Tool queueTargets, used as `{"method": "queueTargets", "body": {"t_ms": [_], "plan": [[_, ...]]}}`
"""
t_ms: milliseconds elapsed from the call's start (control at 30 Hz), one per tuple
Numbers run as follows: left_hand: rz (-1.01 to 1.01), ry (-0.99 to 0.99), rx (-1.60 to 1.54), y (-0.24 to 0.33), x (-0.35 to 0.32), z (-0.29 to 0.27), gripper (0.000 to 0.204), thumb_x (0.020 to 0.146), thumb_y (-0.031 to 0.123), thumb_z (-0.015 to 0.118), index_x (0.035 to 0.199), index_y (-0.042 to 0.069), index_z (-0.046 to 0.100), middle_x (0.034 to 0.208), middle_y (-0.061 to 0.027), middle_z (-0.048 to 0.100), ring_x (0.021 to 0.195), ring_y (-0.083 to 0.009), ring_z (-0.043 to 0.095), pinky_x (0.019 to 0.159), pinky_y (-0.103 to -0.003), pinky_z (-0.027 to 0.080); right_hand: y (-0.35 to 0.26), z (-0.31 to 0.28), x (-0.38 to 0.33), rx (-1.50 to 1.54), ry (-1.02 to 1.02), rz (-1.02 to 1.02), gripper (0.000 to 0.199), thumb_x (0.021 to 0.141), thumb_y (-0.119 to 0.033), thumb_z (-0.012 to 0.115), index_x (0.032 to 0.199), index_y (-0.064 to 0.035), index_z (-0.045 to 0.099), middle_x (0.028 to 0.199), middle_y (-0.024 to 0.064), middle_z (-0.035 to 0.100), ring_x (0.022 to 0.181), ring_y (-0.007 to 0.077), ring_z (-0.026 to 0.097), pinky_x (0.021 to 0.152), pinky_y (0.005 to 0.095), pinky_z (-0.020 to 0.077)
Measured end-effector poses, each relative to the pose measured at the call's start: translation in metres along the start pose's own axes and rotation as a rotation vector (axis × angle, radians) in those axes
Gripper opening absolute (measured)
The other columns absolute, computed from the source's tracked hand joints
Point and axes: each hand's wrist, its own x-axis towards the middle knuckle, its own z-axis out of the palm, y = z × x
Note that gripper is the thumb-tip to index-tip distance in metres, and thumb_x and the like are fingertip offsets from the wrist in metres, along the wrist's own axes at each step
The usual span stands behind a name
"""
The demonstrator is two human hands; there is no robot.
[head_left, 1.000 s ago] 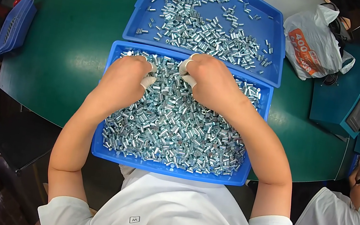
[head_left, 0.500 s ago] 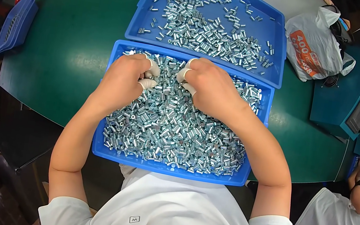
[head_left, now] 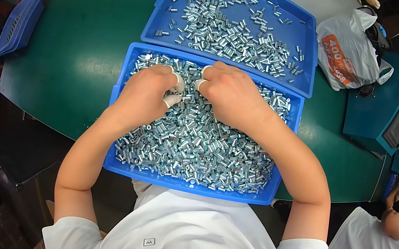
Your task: The worker is assembling small metal components by hand and using tweezers at a manual workstation.
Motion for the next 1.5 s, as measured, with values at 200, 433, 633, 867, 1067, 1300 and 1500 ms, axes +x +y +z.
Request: {"method": "queueTargets", "body": {"t_ms": [200, 433, 633, 867, 1067, 1300, 1500], "plan": [[0.074, 0.037, -0.001, -0.002, 0.000, 0.004, 0.021, 0.079, -0.003, 0.085, 0.096, 0.001, 0.074, 0.088, -0.0144, 0.068, 0.081, -0.0332, 0.068, 0.072, -0.043, 0.054, -0.006, 0.006, -0.002, -0.025, 0.045, 0.031, 0.007, 0.076, -0.002, 0.071, 0.083, -0.0043, 0.071, 0.095, 0.0098, 0.066, 0.101, 0.0299, 0.067, 0.081, 0.0445, 0.0585], [0.070, 0.057, 0.016, -0.002, -0.002, 0.006, 0.018, 0.081, 0.002, 0.084, 0.096, 0.004, 0.076, 0.088, -0.0129, 0.067, 0.087, -0.0342, 0.067, 0.076, -0.045, 0.054, 0.002, 0.007, -0.001, -0.034, 0.004, 0.020, 0.013, 0.076, -0.003, 0.072, 0.089, -0.0055, 0.074, 0.097, 0.0093, 0.068, 0.101, 0.0294, 0.068, 0.080, 0.0439, 0.0588], [0.113, 0.102, -0.098, 0.004, -0.005, 0.005, 0.018, 0.083, 0.000, 0.085, 0.098, 0.003, 0.075, 0.087, -0.0086, 0.067, 0.078, -0.0231, 0.066, 0.069, -0.035, 0.052, 0.005, 0.010, -0.020, 0.328, 0.263, 0.183, 0.020, 0.078, 0.000, 0.076, 0.098, -0.0052, 0.075, 0.092, 0.0118, 0.068, 0.094, 0.0325, 0.069, 0.078, 0.0451, 0.0577], [0.084, 0.070, -0.432, 0.036, -0.008, 0.007, 0.019, 0.084, 0.000, 0.085, 0.100, 0.003, 0.076, 0.089, -0.0055, 0.069, 0.076, -0.0162, 0.064, 0.070, -0.031, 0.052, -0.021, 0.010, -0.048, 1.230, 0.185, 0.554, 0.017, 0.097, -0.006, 0.076, 0.114, -0.0005, 0.076, 0.102, 0.0085, 0.077, 0.087, 0.0126, 0.072, 0.077, 0.0303, 0.0594], [0.080, -0.012, -0.538, 0.046, -0.010, 0.013, 0.019, 0.086, 0.001, 0.085, 0.102, 0.003, 0.075, 0.093, -0.0055, 0.070, 0.079, -0.0132, 0.064, 0.070, -0.028, 0.052, -0.032, 0.003, -0.067, 1.637, 0.168, 0.657, 0.021, 0.101, 0.003, 0.067, 0.122, 0.0056, 0.071, 0.107, 0.0134, 0.077, 0.098, 0.0177, 0.077, 0.089, 0.0303, 0.0640], [0.035, -0.092, -0.635, 0.054, -0.012, 0.022, 0.019, 0.087, 0.000, 0.084, 0.103, 0.004, 0.075, 0.095, -0.0040, 0.069, 0.081, -0.0119, 0.063, 0.072, -0.027, 0.052, -0.039, -0.001, -0.086, 1.708, 0.193, 0.702, 0.025, 0.100, 0.007, 0.066, 0.125, 0.0076, 0.070, 0.110, 0.0163, 0.077, 0.101, 0.0200, 0.077, 0.091, 0.0319, 0.0646], [0.049, -0.090, -0.592, 0.058, -0.010, 0.025, 0.019, 0.088, -0.002, 0.082, 0.104, 0.004, 0.075, 0.100, -0.0061, 0.072, 0.087, -0.0142, 0.068, 0.076, -0.028, 0.055, -0.046, 0.003, -0.093, 1.674, 0.261, 0.721, 0.023, 0.099, 0.002, 0.073, 0.122, 0.0064, 0.072, 0.107, 0.0132, 0.078, 0.097, 0.0168, 0.077, 0.087, 0.0287, 0.0639]]}}
